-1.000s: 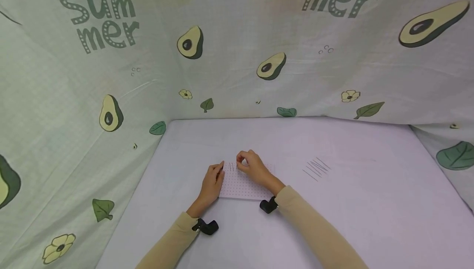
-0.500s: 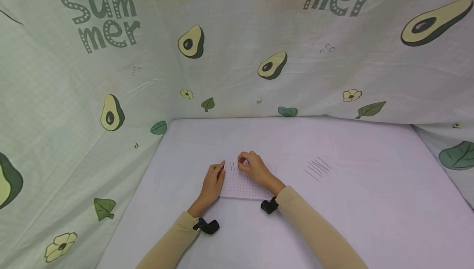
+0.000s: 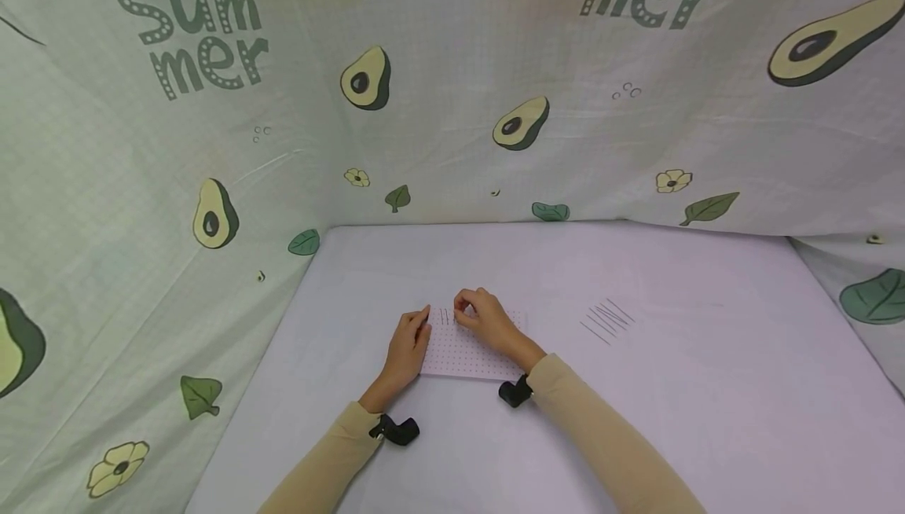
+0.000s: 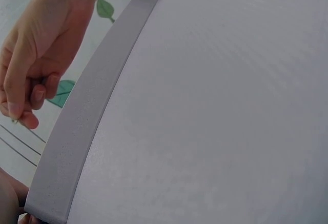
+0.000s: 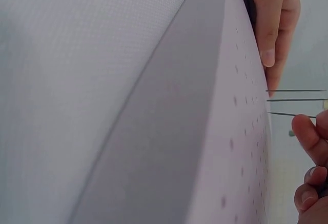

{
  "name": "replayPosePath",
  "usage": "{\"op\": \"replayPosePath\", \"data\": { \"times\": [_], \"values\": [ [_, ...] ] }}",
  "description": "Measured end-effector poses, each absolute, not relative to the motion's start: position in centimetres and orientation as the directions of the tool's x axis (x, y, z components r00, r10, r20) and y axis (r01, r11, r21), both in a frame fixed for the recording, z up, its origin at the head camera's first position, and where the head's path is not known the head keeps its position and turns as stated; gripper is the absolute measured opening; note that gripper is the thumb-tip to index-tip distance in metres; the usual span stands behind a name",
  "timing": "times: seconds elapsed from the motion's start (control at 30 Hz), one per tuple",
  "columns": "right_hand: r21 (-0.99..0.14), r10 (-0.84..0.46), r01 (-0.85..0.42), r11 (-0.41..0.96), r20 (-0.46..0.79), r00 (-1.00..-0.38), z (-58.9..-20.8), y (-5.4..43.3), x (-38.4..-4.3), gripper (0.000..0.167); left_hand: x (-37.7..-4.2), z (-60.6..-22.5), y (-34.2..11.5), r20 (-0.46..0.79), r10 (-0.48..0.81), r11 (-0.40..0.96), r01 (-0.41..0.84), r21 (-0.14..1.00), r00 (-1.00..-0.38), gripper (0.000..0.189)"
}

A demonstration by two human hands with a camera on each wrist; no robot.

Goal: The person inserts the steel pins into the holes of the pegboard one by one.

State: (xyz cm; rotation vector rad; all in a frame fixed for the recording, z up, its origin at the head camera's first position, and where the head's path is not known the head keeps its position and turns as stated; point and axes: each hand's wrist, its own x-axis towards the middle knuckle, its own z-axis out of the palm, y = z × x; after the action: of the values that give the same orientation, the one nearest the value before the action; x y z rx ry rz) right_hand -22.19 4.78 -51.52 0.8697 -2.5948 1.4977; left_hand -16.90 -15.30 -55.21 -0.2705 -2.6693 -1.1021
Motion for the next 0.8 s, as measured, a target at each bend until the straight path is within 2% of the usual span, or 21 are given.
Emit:
{"op": "replayPosePath", "data": {
  "times": [0.47,0.8],
  "values": [
    [-0.769,-0.475,-0.538,0.344,0.352,-0.807,-52.06,4.67,-22.21,0.012,-16.64,-55.23,-15.28,0.251,0.071,0.693,0.229,0.684,-0.965,0.043],
    [-0.783,-0.478,-0.488,0.385,0.284,-0.832,-51.47,4.75,-22.37,0.004,-16.71,-55.10,-15.32,0.269,0.079,0.700,0.245,0.671,-0.960,0.042]
  ]
}}
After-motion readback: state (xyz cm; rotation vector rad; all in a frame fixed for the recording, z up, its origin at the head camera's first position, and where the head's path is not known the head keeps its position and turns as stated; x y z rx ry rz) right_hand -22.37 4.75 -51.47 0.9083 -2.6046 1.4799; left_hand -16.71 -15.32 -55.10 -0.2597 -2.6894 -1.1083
